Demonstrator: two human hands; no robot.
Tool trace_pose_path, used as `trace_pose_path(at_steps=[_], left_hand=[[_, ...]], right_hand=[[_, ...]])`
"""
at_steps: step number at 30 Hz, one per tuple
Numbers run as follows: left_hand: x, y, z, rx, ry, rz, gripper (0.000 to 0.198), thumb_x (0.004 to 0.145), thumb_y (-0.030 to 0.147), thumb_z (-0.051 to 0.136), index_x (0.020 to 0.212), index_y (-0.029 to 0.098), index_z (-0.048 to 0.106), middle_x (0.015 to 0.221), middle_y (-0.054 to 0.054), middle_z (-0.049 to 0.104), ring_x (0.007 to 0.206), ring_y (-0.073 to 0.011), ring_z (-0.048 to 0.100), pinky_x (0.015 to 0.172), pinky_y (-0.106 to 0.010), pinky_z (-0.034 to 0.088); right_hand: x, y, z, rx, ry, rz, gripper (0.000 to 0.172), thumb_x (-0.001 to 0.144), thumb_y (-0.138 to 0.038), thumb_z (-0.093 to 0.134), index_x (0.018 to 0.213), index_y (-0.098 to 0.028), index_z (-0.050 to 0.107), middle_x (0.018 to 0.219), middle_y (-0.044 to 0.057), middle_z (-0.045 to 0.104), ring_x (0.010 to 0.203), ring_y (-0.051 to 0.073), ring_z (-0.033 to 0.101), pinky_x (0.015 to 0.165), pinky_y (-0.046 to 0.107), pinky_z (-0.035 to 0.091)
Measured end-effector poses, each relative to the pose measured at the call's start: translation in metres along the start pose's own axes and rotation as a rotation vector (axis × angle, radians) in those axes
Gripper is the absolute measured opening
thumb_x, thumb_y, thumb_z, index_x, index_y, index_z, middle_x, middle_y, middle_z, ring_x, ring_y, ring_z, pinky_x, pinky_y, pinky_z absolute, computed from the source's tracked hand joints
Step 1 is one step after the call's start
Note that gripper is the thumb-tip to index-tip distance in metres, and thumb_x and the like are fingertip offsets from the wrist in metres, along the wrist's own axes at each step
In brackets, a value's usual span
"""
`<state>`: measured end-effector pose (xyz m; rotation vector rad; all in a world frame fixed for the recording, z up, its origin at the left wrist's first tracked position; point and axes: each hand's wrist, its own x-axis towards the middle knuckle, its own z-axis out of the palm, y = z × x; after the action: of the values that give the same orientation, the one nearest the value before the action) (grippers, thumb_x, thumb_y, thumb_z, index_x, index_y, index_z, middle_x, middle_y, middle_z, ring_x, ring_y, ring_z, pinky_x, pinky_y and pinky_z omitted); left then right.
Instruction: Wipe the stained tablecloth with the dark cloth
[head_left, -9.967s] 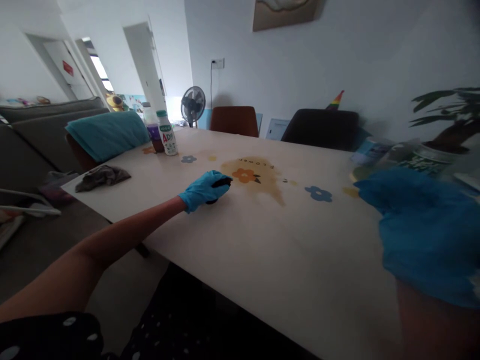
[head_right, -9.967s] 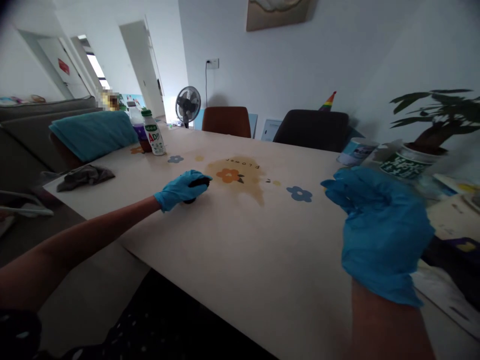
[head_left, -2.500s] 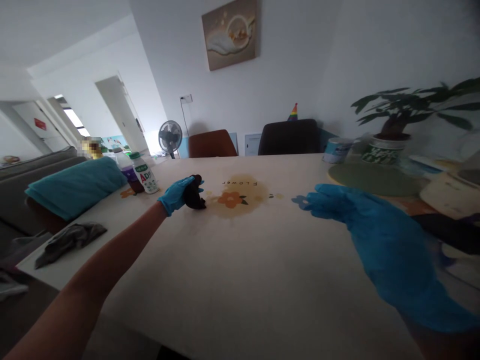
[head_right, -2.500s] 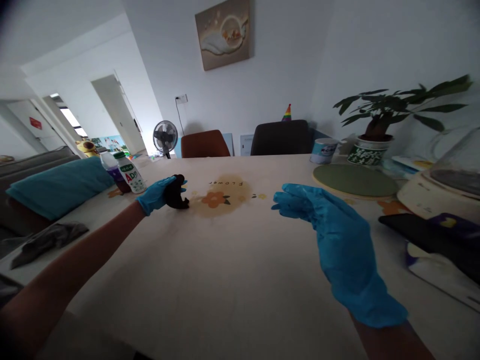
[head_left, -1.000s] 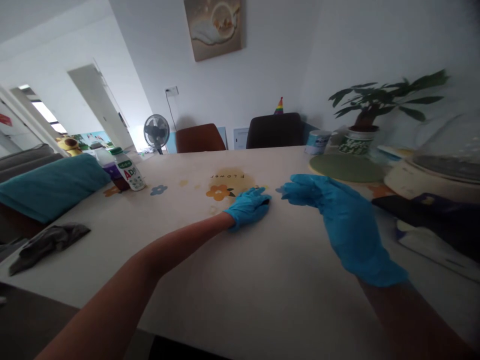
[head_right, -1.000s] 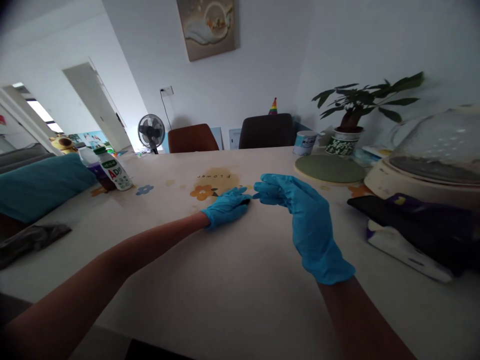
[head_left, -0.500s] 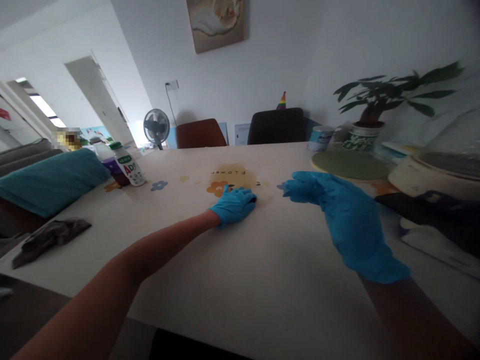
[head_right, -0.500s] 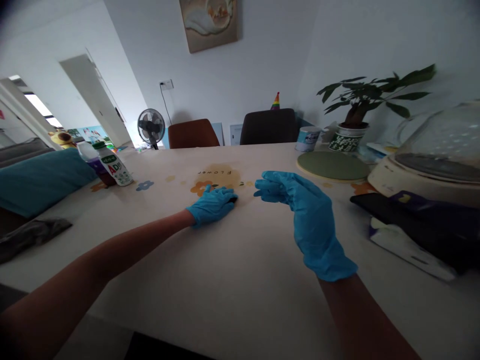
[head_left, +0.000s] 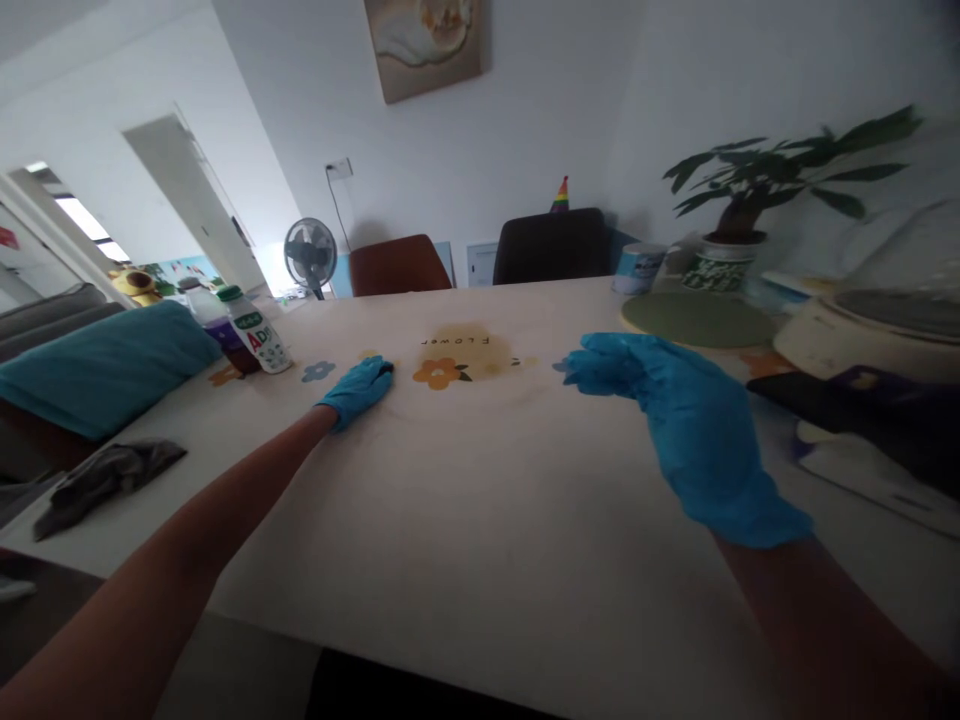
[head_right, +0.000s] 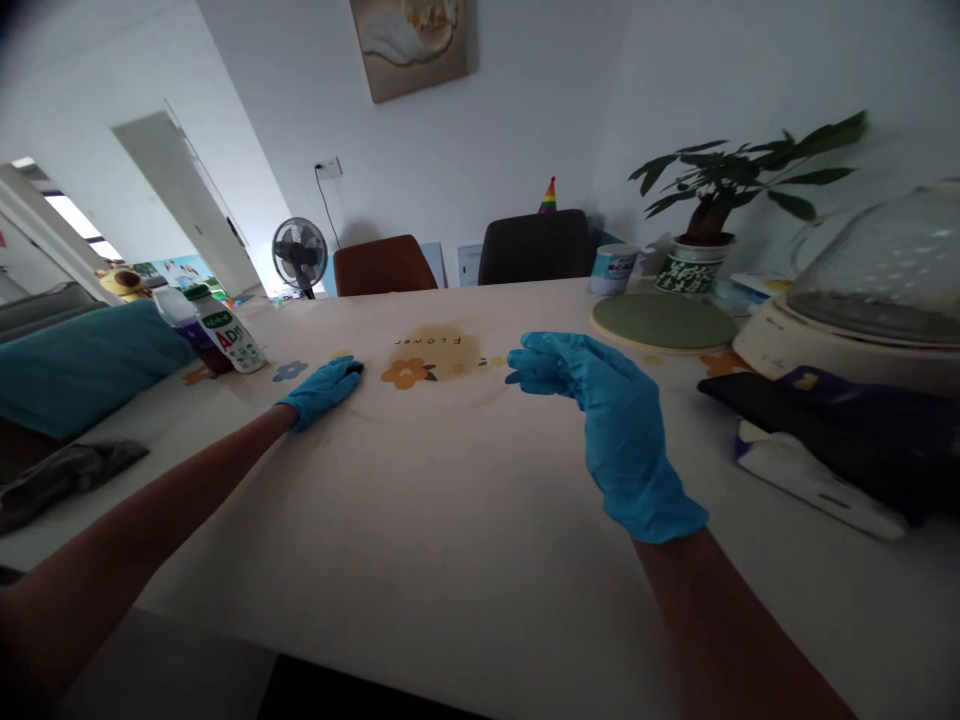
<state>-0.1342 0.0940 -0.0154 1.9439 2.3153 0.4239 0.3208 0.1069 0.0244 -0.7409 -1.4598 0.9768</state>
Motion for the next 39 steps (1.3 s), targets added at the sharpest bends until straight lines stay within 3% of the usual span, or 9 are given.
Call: trace_pose_path(at_steps=[7,12,18,20,23,25,28,34,39], left_hand=[[-0.029,0.049,0.018,-0.028,-0.191,0.104,0.066,0.128,0.046,0.050,0.186,0.019,0.066,0.206,-0.013,0.052,0.190,-0.0375,0.046,0.161,-0.053,0.028],[-0.033,0.129,0.046,-0.046,-0.263,0.226,0.074,0.125,0.055,0.059,0.190,0.022,0.065,0.213,-0.018,0.038,0.198,-0.0464,0.034,0.164,-0.067,0.024],[-0.009,0.243,0.084,-0.051,-0.299,0.414,0.074,0.128,0.057,0.059,0.197,0.030,0.058,0.217,-0.016,0.025,0.201,-0.0528,0.022,0.158,-0.088,0.021],[0.000,0.270,0.093,-0.052,-0.297,0.473,0.066,0.130,0.052,0.055,0.192,0.033,0.064,0.217,-0.013,0.027,0.200,-0.0506,0.024,0.158,-0.088,0.022],[0.008,0.290,0.099,-0.072,-0.281,0.502,0.068,0.130,0.045,0.054,0.198,0.038,0.056,0.217,-0.010,0.029,0.198,-0.0467,0.031,0.156,-0.089,0.027],[0.011,0.289,0.098,-0.074,-0.267,0.499,0.071,0.130,0.043,0.055,0.201,0.040,0.051,0.216,-0.009,0.033,0.195,-0.0456,0.038,0.156,-0.089,0.027],[0.014,0.266,0.087,-0.040,-0.252,0.456,0.063,0.131,0.041,0.052,0.193,0.037,0.064,0.212,-0.009,0.042,0.193,-0.0464,0.042,0.157,-0.091,0.022],[0.011,0.170,0.051,0.019,-0.179,0.185,0.054,0.132,0.040,0.049,0.176,0.027,0.078,0.213,-0.012,0.040,0.195,-0.0509,0.035,0.156,-0.093,0.015],[0.002,0.091,0.021,-0.016,-0.117,-0.001,0.059,0.133,0.041,0.047,0.186,0.020,0.066,0.209,-0.016,0.046,0.194,-0.0474,0.037,0.158,-0.087,0.013]], right_hand=[[0.002,0.003,-0.001,0.002,-0.028,-0.002,0.038,0.119,-0.053,0.075,0.131,-0.026,0.099,0.131,0.012,0.100,0.119,0.033,0.097,0.117,0.056,0.080],[0.002,-0.002,0.002,-0.018,-0.013,-0.015,0.031,0.117,-0.044,0.075,0.122,-0.027,0.100,0.129,0.010,0.100,0.115,0.032,0.097,0.112,0.053,0.081],[0.000,0.000,-0.002,-0.086,0.013,-0.057,0.027,0.116,-0.042,0.076,0.120,-0.031,0.100,0.133,0.007,0.099,0.121,0.036,0.096,0.117,0.059,0.081],[0.001,0.006,-0.004,-0.111,0.035,-0.074,0.026,0.115,-0.041,0.075,0.120,-0.038,0.101,0.132,0.004,0.099,0.124,0.037,0.096,0.120,0.062,0.080],[0.003,0.009,-0.005,-0.113,0.058,-0.073,0.028,0.114,-0.039,0.074,0.117,-0.043,0.101,0.126,0.002,0.099,0.129,0.039,0.095,0.122,0.064,0.079],[0.003,0.006,-0.003,-0.112,0.070,-0.050,0.027,0.113,-0.038,0.074,0.114,-0.037,0.102,0.125,0.005,0.099,0.129,0.039,0.095,0.124,0.062,0.078],[0.002,-0.001,0.000,-0.092,0.075,-0.010,0.026,0.112,-0.039,0.076,0.112,-0.030,0.101,0.127,0.008,0.100,0.122,0.035,0.096,0.122,0.058,0.079],[0.003,-0.002,-0.002,-0.026,-0.003,-0.009,0.029,0.116,-0.041,0.075,0.110,-0.029,0.101,0.130,0.010,0.100,0.118,0.034,0.096,0.113,0.055,0.082],[0.004,-0.001,-0.002,-0.004,-0.021,0.000,0.030,0.118,-0.040,0.074,0.109,-0.029,0.101,0.124,0.010,0.100,0.113,0.033,0.097,0.111,0.052,0.082]])
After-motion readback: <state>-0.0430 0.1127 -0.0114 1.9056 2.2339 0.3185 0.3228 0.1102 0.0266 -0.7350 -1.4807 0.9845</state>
